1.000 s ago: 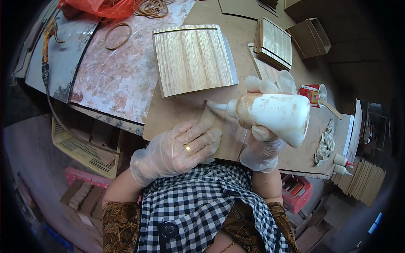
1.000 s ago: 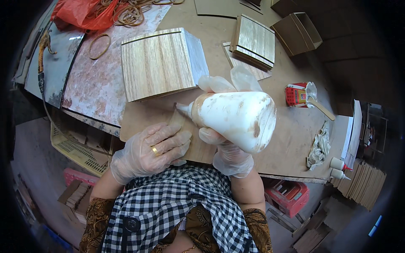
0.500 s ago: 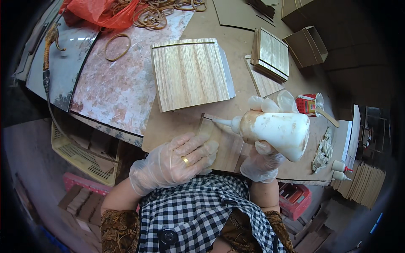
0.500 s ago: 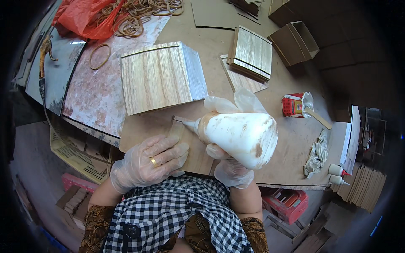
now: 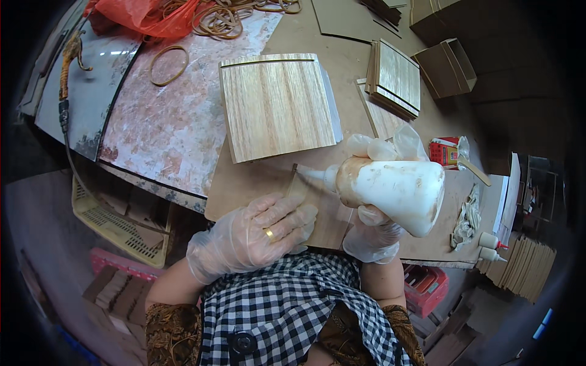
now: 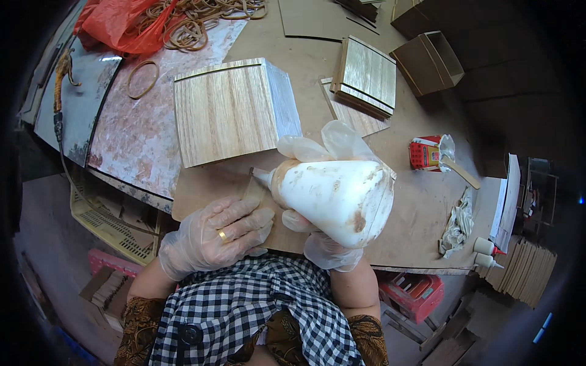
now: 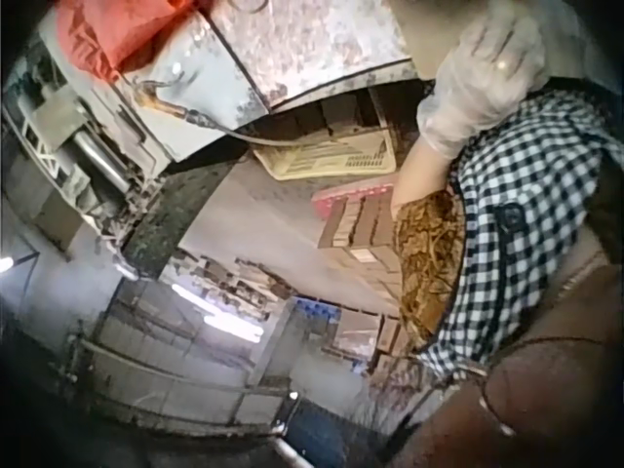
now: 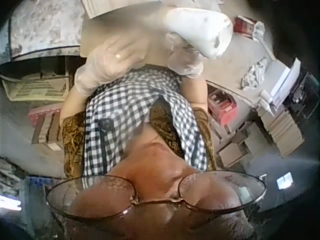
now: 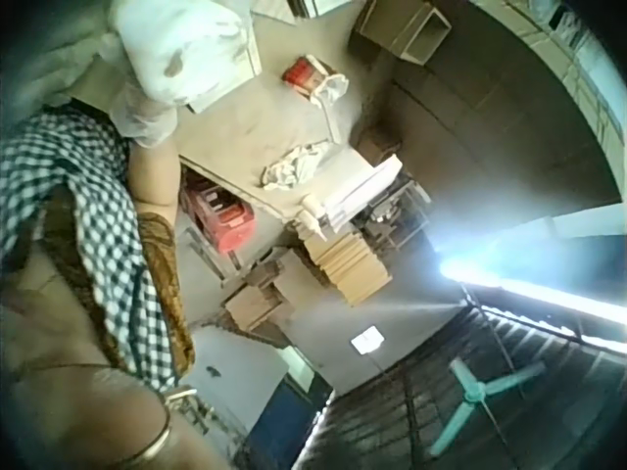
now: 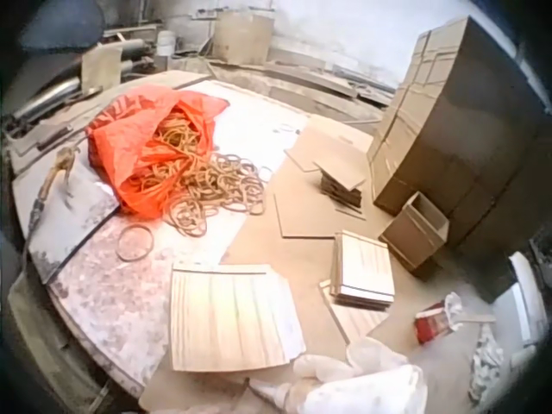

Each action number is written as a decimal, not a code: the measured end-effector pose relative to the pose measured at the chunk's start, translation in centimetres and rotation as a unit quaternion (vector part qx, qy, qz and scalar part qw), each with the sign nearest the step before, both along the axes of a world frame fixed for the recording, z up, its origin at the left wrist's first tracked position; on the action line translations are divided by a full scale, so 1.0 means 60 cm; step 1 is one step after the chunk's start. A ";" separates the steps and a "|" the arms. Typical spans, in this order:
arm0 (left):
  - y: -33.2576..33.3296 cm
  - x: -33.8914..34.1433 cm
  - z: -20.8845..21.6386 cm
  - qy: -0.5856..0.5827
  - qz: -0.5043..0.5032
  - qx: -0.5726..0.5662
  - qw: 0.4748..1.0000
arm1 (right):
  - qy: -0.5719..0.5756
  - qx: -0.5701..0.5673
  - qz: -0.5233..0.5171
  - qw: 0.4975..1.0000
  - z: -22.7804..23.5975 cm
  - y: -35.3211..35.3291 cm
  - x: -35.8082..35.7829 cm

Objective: The person applies glue from a squeeze bottle to the edges of small rectangular wooden pieces. They work at a table, handling the pieces one by one, applying adhesive to the sides, and stacking them.

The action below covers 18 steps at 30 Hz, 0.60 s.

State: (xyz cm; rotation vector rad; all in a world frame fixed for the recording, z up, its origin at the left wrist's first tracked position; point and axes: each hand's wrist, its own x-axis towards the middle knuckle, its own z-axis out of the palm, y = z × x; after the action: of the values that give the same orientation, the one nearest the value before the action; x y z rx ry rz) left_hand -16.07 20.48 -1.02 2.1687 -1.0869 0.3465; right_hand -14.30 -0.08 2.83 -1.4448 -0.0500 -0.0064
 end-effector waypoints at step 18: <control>0.001 -0.002 0.007 0.022 -0.001 0.032 0.999 | -0.101 -0.237 -0.063 0.964 0.017 -0.067 -0.012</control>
State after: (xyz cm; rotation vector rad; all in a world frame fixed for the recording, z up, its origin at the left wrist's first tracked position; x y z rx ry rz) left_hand -16.17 20.51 -0.59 2.2207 -1.0893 0.2652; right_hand -15.02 -4.11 3.83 -1.9216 -0.1347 -0.2620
